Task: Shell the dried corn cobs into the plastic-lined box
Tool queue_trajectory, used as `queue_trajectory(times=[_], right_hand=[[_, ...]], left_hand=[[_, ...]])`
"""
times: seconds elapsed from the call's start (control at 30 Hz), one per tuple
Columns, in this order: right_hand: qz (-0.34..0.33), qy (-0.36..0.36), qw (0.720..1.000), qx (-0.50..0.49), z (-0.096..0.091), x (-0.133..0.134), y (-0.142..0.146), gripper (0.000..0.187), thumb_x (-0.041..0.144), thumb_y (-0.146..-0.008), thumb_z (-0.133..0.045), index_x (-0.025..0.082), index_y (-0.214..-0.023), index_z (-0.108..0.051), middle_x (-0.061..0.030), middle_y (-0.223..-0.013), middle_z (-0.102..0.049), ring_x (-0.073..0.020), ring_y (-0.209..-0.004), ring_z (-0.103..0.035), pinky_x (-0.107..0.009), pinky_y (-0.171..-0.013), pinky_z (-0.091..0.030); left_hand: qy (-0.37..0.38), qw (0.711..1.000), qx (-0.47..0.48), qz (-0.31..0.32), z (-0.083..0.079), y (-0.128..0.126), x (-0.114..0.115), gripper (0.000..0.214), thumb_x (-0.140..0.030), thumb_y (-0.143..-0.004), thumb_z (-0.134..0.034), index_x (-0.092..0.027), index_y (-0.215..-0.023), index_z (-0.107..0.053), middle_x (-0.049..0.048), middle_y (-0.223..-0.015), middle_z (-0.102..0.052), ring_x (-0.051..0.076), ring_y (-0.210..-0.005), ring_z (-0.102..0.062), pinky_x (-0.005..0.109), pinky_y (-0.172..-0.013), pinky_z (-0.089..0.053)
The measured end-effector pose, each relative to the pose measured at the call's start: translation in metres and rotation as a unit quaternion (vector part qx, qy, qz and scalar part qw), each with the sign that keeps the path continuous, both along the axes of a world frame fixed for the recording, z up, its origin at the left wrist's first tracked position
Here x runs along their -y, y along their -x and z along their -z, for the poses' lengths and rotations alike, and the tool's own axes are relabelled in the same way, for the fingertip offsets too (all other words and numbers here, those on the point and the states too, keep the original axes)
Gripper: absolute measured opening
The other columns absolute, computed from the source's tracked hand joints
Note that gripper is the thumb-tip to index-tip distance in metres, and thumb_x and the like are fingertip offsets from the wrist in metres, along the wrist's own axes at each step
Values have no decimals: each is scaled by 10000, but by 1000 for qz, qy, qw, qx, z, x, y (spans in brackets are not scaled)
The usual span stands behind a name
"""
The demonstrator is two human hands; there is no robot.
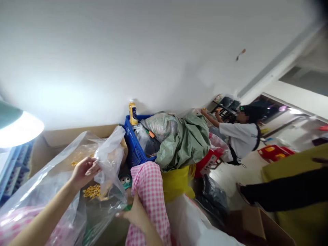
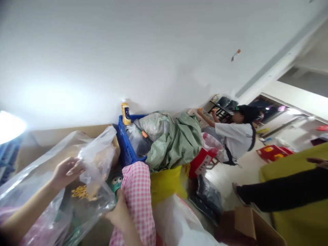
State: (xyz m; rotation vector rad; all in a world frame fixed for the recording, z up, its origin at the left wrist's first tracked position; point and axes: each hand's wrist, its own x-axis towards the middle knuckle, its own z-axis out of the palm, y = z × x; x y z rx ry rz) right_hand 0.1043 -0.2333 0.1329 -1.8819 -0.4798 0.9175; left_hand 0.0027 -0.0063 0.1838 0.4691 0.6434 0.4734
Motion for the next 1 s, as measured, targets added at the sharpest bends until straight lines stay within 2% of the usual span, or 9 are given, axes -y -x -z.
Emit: queue_trajectory(times=[0.1, 0.17, 0.27, 0.37, 0.5, 0.57, 0.63, 0.77, 1.0], right_hand=[[41, 77, 986, 142, 80, -37, 21, 986, 61, -358, -742, 48, -1272, -374, -250, -1372, -246, -373, -1287, -164, -491, -1016, -210], [54, 88, 973, 206, 107, -40, 31, 773, 86, -485, -698, 74, -1218, -452, -248, -1358, -273, -369, -1259, -258, -476, -968, -306], [3, 45, 960, 277, 114, -26, 40, 386, 146, -686, -559, 170, -1071, -574, -178, -1245, -435, -295, -1151, -442, -425, -916, -381], [-90, -16, 959, 268, 114, -8, 41, 333, 189, -724, -526, 249, -1046, -588, -98, -1190, -493, -239, -1136, -457, -397, -959, -350], [60, 24, 996, 62, 132, -6, 33, 497, 273, -636, -626, 213, -1115, -507, -98, -1204, -488, -250, -1129, -451, -395, -935, -370], [154, 81, 976, -132, 144, -14, 30, 563, 392, -629, -625, 240, -1141, -447, -89, -1192, -496, -255, -1019, -527, -410, -784, -458], [174, 69, 937, -294, 151, -24, 29, 572, 477, -621, -607, 256, -1119, -433, -73, -1119, -544, -219, -854, -596, -367, -647, -490], [140, -37, 906, -397, 141, -42, 35, 387, 362, -559, -652, 182, -871, -511, -20, -726, -625, -123, -565, -592, -240, -532, -474], [188, -76, 848, -490, 64, -46, 38, 39, 143, -606, -563, 167, -635, -554, 8, -639, -643, -93, -609, -621, -166, -554, -495]], left_hand=[[-7, 1000, 25, 2, 2, 1, -1, 424, -106, -803, -281, -162, -391, -365, -9, -241, -305, 89, -263, -331, 224, -438, -436], [-15, 999, 47, -6, 5, 1, -2, 409, -118, -785, -313, -160, -384, -383, -6, -238, -298, 95, -256, -329, 227, -416, -427], [-27, 996, 79, -17, 7, 1, -5, 358, -127, -742, -381, -155, -386, -406, -9, -247, -306, 96, -261, -340, 224, -402, -419], [-29, 995, 96, -18, 8, 0, -7, 342, -134, -718, -411, -153, -377, -415, -12, -248, -303, 97, -262, -347, 223, -396, -410], [-29, 994, 108, -4, 10, 1, -7, 331, -150, -714, -407, -141, -388, -464, -12, -243, -297, 93, -262, -342, 224, -416, -409], [-33, 992, 118, 10, 11, 2, -5, 311, -159, -707, -418, -137, -404, -483, -16, -245, -300, 87, -265, -336, 224, -432, -413], [-35, 990, 133, 23, 12, 3, -4, 301, -168, -702, -432, -140, -406, -476, -22, -249, -301, 82, -268, -330, 225, -446, -415], [-56, 985, 156, 45, 14, 3, -5, 301, -184, -713, -453, -142, -415, -468, -26, -264, -307, 82, -283, -349, 226, -459, -411], [-95, 986, 139, 24, 17, 4, -14, 278, -219, -761, -457, -128, -506, -519, -17, -361, -397, 83, -344, -381, 238, -482, -431]])
